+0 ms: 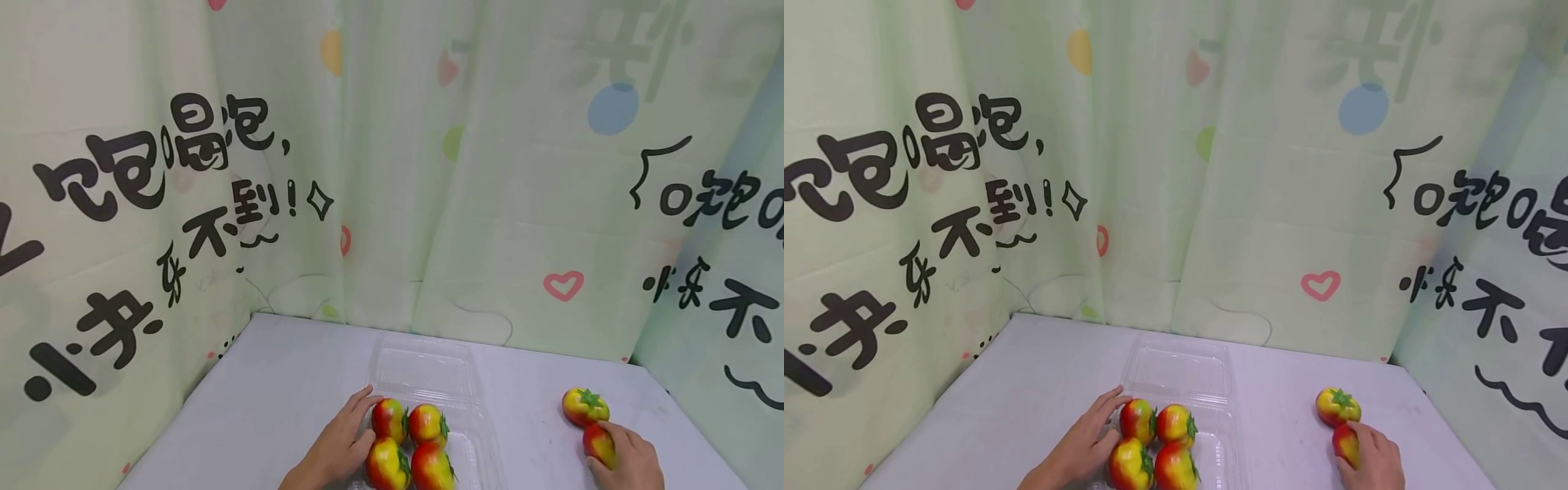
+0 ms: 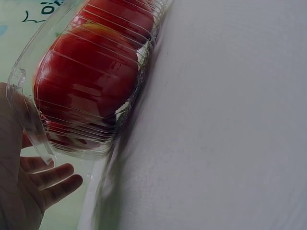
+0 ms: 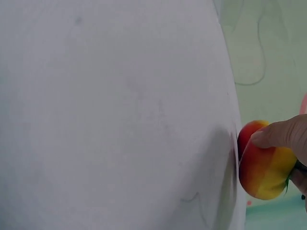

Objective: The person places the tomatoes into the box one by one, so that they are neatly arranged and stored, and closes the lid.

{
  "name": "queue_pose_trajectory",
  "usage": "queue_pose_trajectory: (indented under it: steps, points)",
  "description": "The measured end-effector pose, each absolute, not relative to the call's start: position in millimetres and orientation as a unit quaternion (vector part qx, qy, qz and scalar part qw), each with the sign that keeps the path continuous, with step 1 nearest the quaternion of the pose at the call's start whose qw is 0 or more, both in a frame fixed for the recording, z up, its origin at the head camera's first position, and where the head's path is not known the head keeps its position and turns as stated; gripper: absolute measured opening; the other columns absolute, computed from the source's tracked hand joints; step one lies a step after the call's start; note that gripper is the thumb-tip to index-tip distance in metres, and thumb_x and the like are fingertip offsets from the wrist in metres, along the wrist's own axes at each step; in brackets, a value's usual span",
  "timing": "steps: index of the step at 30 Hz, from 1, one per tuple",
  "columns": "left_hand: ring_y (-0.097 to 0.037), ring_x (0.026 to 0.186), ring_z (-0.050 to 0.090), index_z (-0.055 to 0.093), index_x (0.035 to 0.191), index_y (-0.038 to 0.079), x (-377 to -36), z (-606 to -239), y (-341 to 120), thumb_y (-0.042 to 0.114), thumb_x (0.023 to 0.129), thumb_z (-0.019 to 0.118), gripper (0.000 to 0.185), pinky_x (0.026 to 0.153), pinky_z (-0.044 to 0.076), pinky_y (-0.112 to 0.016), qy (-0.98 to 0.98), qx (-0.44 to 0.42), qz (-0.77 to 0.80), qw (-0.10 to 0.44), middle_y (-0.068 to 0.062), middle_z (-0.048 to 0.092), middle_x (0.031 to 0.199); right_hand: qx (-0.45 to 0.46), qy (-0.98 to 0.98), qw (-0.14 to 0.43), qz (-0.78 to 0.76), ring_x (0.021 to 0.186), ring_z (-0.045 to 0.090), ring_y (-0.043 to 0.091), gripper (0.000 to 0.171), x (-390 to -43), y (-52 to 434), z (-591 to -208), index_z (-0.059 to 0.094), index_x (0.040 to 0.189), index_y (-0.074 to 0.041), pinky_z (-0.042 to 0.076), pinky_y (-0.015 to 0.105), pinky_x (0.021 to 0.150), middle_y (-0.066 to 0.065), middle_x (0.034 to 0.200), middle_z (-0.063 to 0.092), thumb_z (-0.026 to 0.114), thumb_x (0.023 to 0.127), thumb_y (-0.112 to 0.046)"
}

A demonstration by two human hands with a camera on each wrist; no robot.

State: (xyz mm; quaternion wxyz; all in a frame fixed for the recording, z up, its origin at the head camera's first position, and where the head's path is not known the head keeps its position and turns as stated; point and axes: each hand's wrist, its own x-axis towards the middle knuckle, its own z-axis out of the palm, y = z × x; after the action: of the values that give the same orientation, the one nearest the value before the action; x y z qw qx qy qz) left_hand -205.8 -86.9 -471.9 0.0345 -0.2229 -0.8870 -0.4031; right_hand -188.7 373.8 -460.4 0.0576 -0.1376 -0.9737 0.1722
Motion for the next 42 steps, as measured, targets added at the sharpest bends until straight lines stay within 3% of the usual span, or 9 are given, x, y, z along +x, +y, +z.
queue_pose_trajectory:
  steps: [15,29,42]
  points:
    - [-0.029,0.128,0.047,0.048,0.136,0.02,-206,-474,-88,0.016,0.092,0.045,0.044,0.1,0.041,-0.057,-0.886,-0.229,-0.402,0.039,-0.009,0.036,0.149,-0.103,-0.975,0.085,0.178,0.109,0.033,0.054,0.078,-177,349,-441,0.038,0.129,0.014,0.042,0.065,0.091,0.039,0.123,0.039,0.08,0.076,-0.025]
    - [-0.03,0.128,0.046,0.049,0.135,0.018,-205,-471,-86,0.015,0.09,0.044,0.046,0.101,0.04,-0.059,-0.884,-0.22,-0.409,0.041,-0.011,0.037,0.149,-0.096,-0.972,0.112,0.183,0.107,0.039,0.051,0.075,-173,328,-428,0.042,0.131,0.007,0.047,0.061,0.088,0.036,0.122,0.044,0.082,0.073,-0.021]
    - [-0.03,0.128,0.046,0.049,0.136,0.019,-205,-472,-86,0.015,0.09,0.044,0.046,0.101,0.04,-0.058,-0.885,-0.22,-0.408,0.038,-0.011,0.037,0.149,-0.073,-0.972,0.125,0.183,0.105,0.041,0.049,0.073,-169,314,-421,0.043,0.13,0.007,0.047,0.063,0.086,0.035,0.122,0.047,0.081,0.073,-0.019]
